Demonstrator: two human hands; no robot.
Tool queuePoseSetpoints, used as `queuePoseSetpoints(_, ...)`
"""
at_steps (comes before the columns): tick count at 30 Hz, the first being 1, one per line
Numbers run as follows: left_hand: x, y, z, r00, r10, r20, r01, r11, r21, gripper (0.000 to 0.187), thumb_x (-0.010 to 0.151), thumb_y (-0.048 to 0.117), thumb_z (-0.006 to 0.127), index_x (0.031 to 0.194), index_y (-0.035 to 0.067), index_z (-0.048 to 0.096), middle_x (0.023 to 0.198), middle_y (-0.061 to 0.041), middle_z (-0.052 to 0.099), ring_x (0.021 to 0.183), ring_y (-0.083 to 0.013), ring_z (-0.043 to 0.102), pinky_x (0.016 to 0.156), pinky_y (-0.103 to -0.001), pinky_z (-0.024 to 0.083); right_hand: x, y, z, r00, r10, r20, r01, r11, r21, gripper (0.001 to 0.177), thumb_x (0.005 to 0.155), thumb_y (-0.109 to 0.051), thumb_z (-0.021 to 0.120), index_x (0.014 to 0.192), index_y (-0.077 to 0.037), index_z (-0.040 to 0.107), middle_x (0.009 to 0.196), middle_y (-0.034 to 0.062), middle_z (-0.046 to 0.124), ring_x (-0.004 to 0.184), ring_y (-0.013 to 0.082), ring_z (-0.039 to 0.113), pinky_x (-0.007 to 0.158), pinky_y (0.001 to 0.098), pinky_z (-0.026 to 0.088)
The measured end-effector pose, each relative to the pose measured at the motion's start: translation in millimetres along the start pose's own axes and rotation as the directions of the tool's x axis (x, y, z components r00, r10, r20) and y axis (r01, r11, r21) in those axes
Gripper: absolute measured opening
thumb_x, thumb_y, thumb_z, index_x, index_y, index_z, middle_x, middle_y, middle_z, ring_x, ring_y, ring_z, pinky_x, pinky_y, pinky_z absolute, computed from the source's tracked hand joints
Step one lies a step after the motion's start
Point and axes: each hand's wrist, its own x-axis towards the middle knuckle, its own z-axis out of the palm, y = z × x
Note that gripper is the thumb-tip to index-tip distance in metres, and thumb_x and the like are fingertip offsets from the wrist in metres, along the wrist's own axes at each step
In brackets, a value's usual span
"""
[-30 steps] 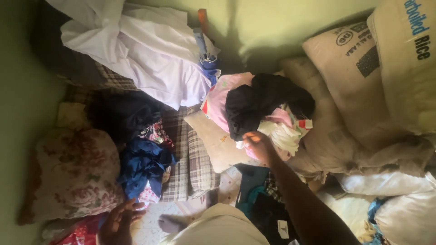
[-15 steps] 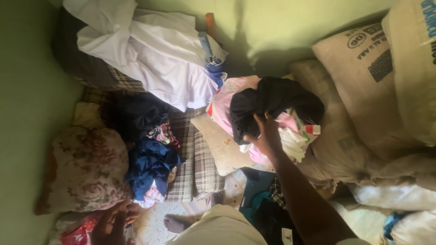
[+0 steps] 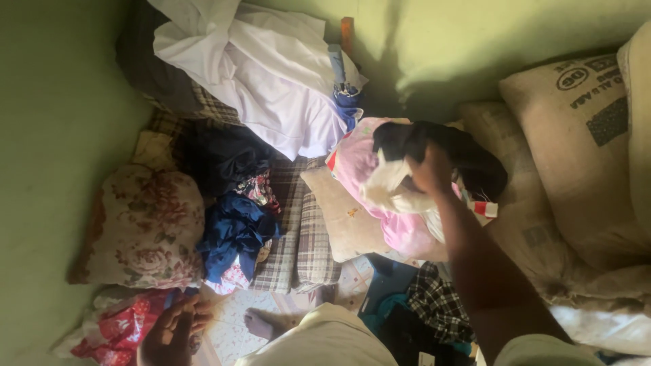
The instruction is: The person picks up various garments from a pile on the floor, unfolds them, and folds them neatly. They handle shirts, pants, and patterned fabrics, placing each folded item onto a growing stack on a nearby surface.
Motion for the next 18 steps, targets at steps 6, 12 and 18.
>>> queuePoseSetpoints(6,-3.5,9.6,10.4,1.000,-0.020,0.010,0.020,0.999,-0.034,0.028,0.102,0.008,0.056,0.125,-0.006,0.065,0.104,-0.025,0.076,0.086,-0.0311,0.077,0.079,-0.043,0.062,28.3,-29.7,-61.3,0.976,-0.105,-0.193,0.139,0.975,0.173,0.038,0.091,-0.031,0.082,0.099,0.004,0.068,0.092,0.0257,0.070,0.088,0.0448,0.070,0.076,0.0480,0.055)
queuePoseSetpoints(12,-4.0,33.4,23.5,1.000,-0.003,0.022,0.004,1.000,-0.023,0.029,0.101,0.009,0.055,0.123,-0.006,0.065,0.105,-0.021,0.075,0.088,-0.0310,0.077,0.081,-0.043,0.062,19.5,-32.1,-59.7,0.996,-0.025,-0.088,0.052,0.945,0.323,0.033,0.096,-0.033,0.074,0.097,0.000,0.071,0.085,0.0222,0.071,0.081,0.0401,0.071,0.070,0.0455,0.054)
queuePoseSetpoints(18,-1.4,38.7,24.8,0.994,-0.109,-0.003,0.109,0.993,0.049,0.030,0.102,0.010,0.057,0.125,-0.005,0.066,0.102,-0.024,0.076,0.089,-0.0316,0.077,0.082,-0.043,0.062,18.3,-14.6,-55.8,0.993,0.114,-0.030,-0.101,0.952,0.288,0.043,0.102,-0.041,0.068,0.102,0.002,0.070,0.090,0.0259,0.070,0.088,0.0453,0.068,0.074,0.0487,0.053)
